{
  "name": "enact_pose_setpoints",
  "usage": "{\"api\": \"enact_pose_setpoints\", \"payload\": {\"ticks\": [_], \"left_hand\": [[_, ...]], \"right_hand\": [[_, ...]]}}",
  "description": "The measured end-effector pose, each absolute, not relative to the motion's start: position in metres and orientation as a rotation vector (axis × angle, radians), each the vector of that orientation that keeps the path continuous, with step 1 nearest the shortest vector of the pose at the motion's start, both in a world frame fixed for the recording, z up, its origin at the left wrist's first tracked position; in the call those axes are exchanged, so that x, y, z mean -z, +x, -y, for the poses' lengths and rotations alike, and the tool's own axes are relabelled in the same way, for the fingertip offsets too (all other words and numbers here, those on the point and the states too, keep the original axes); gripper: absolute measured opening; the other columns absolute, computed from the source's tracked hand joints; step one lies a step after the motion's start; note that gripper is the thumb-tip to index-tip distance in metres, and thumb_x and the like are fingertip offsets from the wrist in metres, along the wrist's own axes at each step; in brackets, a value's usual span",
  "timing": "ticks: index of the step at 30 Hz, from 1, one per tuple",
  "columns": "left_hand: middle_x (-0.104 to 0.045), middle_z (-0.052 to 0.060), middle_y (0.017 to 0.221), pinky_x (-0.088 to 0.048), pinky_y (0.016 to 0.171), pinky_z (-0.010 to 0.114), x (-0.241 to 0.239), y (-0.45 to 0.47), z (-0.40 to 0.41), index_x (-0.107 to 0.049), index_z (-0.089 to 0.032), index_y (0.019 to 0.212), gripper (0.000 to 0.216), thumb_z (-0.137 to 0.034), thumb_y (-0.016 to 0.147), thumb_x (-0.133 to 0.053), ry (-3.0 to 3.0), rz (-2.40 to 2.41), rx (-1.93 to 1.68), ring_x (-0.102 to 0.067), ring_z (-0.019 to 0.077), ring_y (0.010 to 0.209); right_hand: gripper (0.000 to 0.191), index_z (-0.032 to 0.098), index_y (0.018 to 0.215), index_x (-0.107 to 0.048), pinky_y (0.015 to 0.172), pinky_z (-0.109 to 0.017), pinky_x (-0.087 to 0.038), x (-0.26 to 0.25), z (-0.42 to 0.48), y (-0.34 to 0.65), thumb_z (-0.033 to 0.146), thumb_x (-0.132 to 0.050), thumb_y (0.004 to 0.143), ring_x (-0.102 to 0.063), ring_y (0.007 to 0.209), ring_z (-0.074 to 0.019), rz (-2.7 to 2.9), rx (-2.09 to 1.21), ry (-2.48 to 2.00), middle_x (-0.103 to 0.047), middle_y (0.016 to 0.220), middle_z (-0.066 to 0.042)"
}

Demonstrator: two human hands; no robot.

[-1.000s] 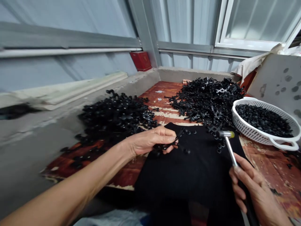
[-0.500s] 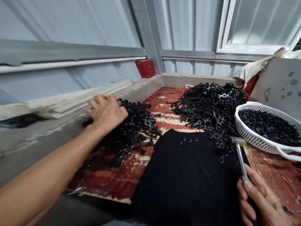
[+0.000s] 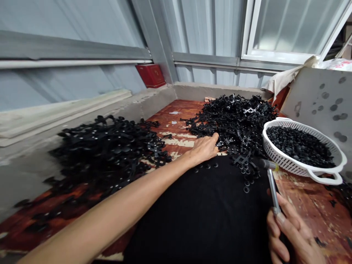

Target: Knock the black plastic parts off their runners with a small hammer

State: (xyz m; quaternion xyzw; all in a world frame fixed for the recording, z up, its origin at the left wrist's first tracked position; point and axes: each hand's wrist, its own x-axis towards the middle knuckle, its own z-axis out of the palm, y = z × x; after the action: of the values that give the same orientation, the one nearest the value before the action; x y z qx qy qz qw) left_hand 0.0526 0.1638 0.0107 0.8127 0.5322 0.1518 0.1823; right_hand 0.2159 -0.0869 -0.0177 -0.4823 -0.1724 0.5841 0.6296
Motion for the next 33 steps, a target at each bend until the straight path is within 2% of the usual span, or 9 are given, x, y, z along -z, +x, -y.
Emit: {"api": "enact_pose_setpoints", "payload": {"ticks": [6,12,15,18,20,23,26,29,33], "left_hand": [[-0.056,-0.001,0.060,-0.048,0.059,0.028,-0.034,0.048,-0.162,-0.047,-0.019,0.073,0.018,-0.022,0.068,-0.065,1.795,-1.412,-0.573,-0.061,0.0156,0.062],[-0.056,-0.003,0.062,-0.052,0.059,0.025,-0.062,0.021,-0.132,-0.047,-0.018,0.073,0.025,-0.020,0.062,-0.069,1.532,-1.196,-0.760,-0.059,0.0093,0.057],[-0.056,-0.004,0.061,-0.047,0.050,0.022,-0.073,0.012,-0.102,-0.053,-0.017,0.078,0.025,-0.018,0.059,-0.070,1.577,-1.040,-0.741,-0.054,0.0084,0.052],[-0.060,-0.002,0.066,-0.043,0.045,0.021,-0.080,0.013,-0.070,-0.055,-0.017,0.083,0.030,-0.020,0.058,-0.071,1.627,-0.915,-0.589,-0.051,0.0078,0.050],[-0.061,-0.002,0.069,-0.041,0.043,0.021,-0.079,0.018,-0.052,-0.054,-0.017,0.084,0.032,-0.023,0.058,-0.071,1.590,-0.852,-0.494,-0.049,0.0072,0.049],[-0.060,-0.003,0.069,-0.039,0.045,0.021,-0.068,0.025,-0.034,-0.053,-0.016,0.087,0.035,-0.027,0.060,-0.074,1.485,-0.802,-0.523,-0.047,0.0065,0.049],[-0.062,0.000,0.082,-0.043,0.053,0.022,-0.049,0.031,-0.021,-0.052,-0.017,0.099,0.048,-0.033,0.062,-0.077,1.284,-0.807,-0.734,-0.052,0.0080,0.059],[-0.062,0.003,0.092,-0.046,0.062,0.024,-0.031,0.036,-0.002,-0.051,-0.016,0.107,0.057,-0.038,0.063,-0.078,1.101,-0.846,-0.757,-0.057,0.0112,0.074],[-0.062,0.001,0.084,-0.049,0.067,0.027,-0.018,0.038,0.021,-0.048,-0.016,0.111,0.059,-0.035,0.064,-0.078,0.881,-0.839,-0.672,-0.060,0.0133,0.076]], "right_hand": [[0.045,0.026,0.117,-0.055,0.028,-0.013,-0.039,0.015,0.087,0.221,0.042,-0.074,0.080,-0.034,0.037,-0.0027,0.489,-1.386,-1.038,-0.050,0.064,0.008],[0.024,0.022,0.090,-0.055,0.027,-0.011,-0.039,0.027,0.086,0.223,0.041,-0.069,0.084,-0.032,0.036,-0.0008,0.571,-1.349,-0.969,-0.048,0.064,0.009],[0.025,0.023,0.085,-0.050,0.027,-0.011,-0.039,0.029,0.081,0.221,0.039,-0.069,0.085,-0.040,0.042,-0.0023,0.629,-1.229,-0.965,-0.056,0.080,0.006],[0.024,0.025,0.099,-0.053,0.035,-0.015,-0.048,0.025,0.079,0.217,0.041,-0.066,0.086,-0.060,0.066,-0.0106,0.747,-1.112,-1.059,-0.058,0.108,-0.002],[0.030,0.026,0.110,-0.053,0.042,-0.018,-0.053,0.020,0.080,0.213,0.043,-0.063,0.088,-0.064,0.079,-0.0146,0.855,-1.089,-1.115,-0.057,0.118,-0.006],[0.033,0.024,0.109,-0.053,0.040,-0.017,-0.049,0.015,0.084,0.202,0.045,-0.064,0.087,-0.062,0.061,-0.0114,0.939,-1.222,-1.105,-0.065,0.091,-0.002],[0.034,0.020,0.096,-0.052,0.034,-0.013,-0.038,0.016,0.086,0.189,0.046,-0.069,0.082,-0.047,0.037,-0.0055,0.890,-1.302,-1.104,-0.058,0.055,0.007],[0.038,0.019,0.089,-0.051,0.033,-0.013,-0.034,0.021,0.085,0.179,0.049,-0.071,0.078,-0.045,0.032,-0.0046,0.834,-1.259,-1.122,-0.059,0.051,0.007],[0.038,0.019,0.087,-0.052,0.035,-0.014,-0.038,0.026,0.085,0.175,0.050,-0.071,0.077,-0.045,0.034,-0.0045,0.817,-1.238,-1.144,-0.060,0.051,0.007]]}}
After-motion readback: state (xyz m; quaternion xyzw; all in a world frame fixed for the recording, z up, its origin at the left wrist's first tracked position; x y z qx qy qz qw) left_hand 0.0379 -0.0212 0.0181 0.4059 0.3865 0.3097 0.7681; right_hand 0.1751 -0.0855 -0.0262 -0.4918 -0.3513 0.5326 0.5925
